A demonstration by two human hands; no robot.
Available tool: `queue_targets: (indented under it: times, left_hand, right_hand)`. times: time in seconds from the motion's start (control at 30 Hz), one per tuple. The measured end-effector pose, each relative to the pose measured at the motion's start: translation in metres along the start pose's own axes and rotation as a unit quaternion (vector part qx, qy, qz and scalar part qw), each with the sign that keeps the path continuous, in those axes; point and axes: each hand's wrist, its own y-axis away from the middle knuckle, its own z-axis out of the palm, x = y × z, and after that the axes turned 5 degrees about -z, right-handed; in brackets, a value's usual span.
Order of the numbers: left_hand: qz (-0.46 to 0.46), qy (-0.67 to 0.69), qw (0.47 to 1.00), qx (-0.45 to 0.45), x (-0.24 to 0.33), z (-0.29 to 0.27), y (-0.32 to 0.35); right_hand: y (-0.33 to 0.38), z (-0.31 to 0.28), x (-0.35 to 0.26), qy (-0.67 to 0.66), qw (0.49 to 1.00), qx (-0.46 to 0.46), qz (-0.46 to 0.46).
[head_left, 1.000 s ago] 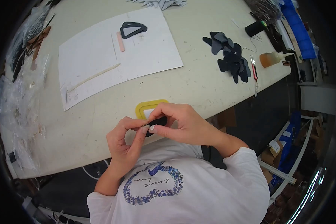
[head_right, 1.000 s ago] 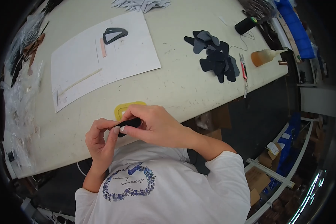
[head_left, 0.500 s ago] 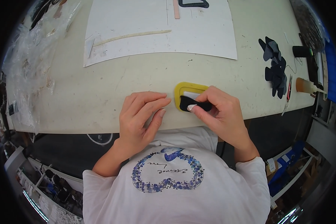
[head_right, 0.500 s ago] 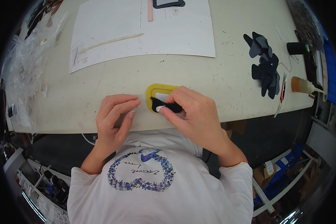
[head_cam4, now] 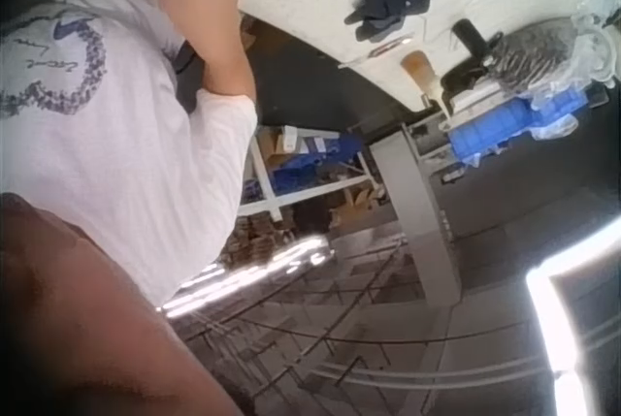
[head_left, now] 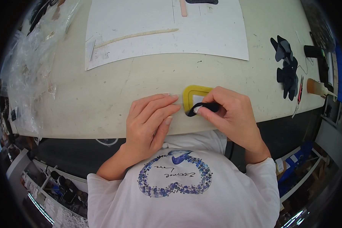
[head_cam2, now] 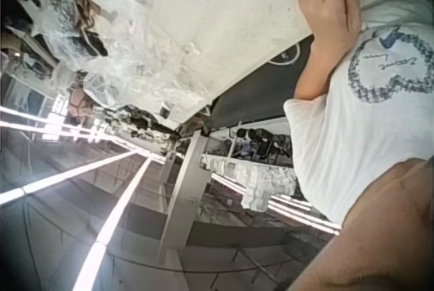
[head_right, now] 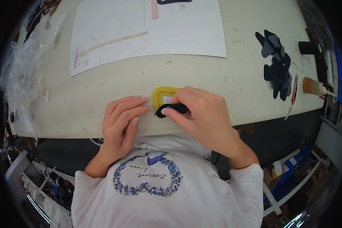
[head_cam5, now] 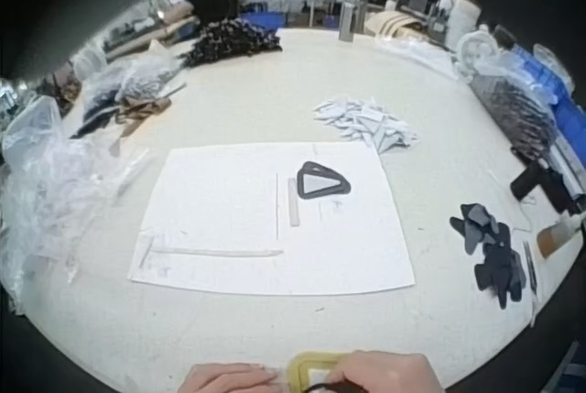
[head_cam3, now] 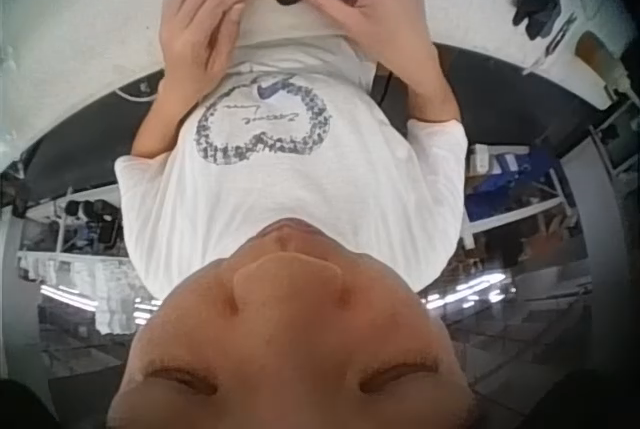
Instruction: Assembling small leather and foam components using a yellow jig and adhesive strips.
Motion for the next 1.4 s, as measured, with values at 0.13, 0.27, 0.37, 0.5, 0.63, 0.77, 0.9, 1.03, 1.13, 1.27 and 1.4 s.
queue_targets:
  times: [0.13, 0.27, 0.37, 0.5, 0.63, 0.77, 0.9, 1.03, 1.13, 1.27, 1.4]
  left_hand:
    - [-0.004, -0.009, 1.000, -0.026, 0.005, -0.002, -0.001]
    - [0.004, -0.042, 0.998, -0.048, 0.006, -0.001, -0.001]
    - [0.002, -0.058, 0.996, -0.064, 0.007, 0.000, -0.002]
    - [0.002, -0.081, 0.994, -0.077, 0.010, 0.001, -0.005]
    - [0.003, -0.100, 0.992, -0.082, 0.012, 0.003, -0.007]
    - [0.000, -0.113, 0.990, -0.082, 0.013, 0.004, -0.008]
    - [-0.004, -0.113, 0.990, -0.081, 0.012, 0.004, -0.008]
    - [0.002, -0.122, 0.989, -0.078, 0.011, 0.006, -0.008]
    - [0.003, -0.126, 0.989, -0.075, 0.013, 0.007, -0.008]
    - [0.008, -0.136, 0.988, -0.065, 0.013, 0.009, -0.008]
    - [0.007, -0.137, 0.989, -0.062, 0.013, 0.010, -0.007]
  right_hand:
    - [-0.004, 0.002, 0.004, 0.078, 0.996, 0.040, 0.019]
    - [-0.006, 0.002, 0.004, 0.084, 0.996, 0.035, 0.021]
    - [-0.007, -0.001, 0.002, 0.083, 0.996, 0.024, 0.039]
    - [-0.007, -0.001, 0.003, 0.078, 0.996, 0.022, 0.043]
    - [-0.008, -0.001, 0.003, 0.078, 0.996, 0.025, 0.047]
    - [-0.008, -0.001, 0.003, 0.080, 0.995, 0.022, 0.051]
    - [-0.009, 0.000, 0.003, 0.081, 0.995, 0.023, 0.046]
    - [-0.008, 0.000, 0.004, 0.088, 0.995, 0.023, 0.047]
    - [-0.008, -0.001, 0.005, 0.091, 0.995, 0.024, 0.042]
    - [-0.007, 0.000, 0.004, 0.082, 0.995, 0.032, 0.047]
    - [-0.002, -0.006, 0.005, 0.071, 0.995, 0.033, 0.061]
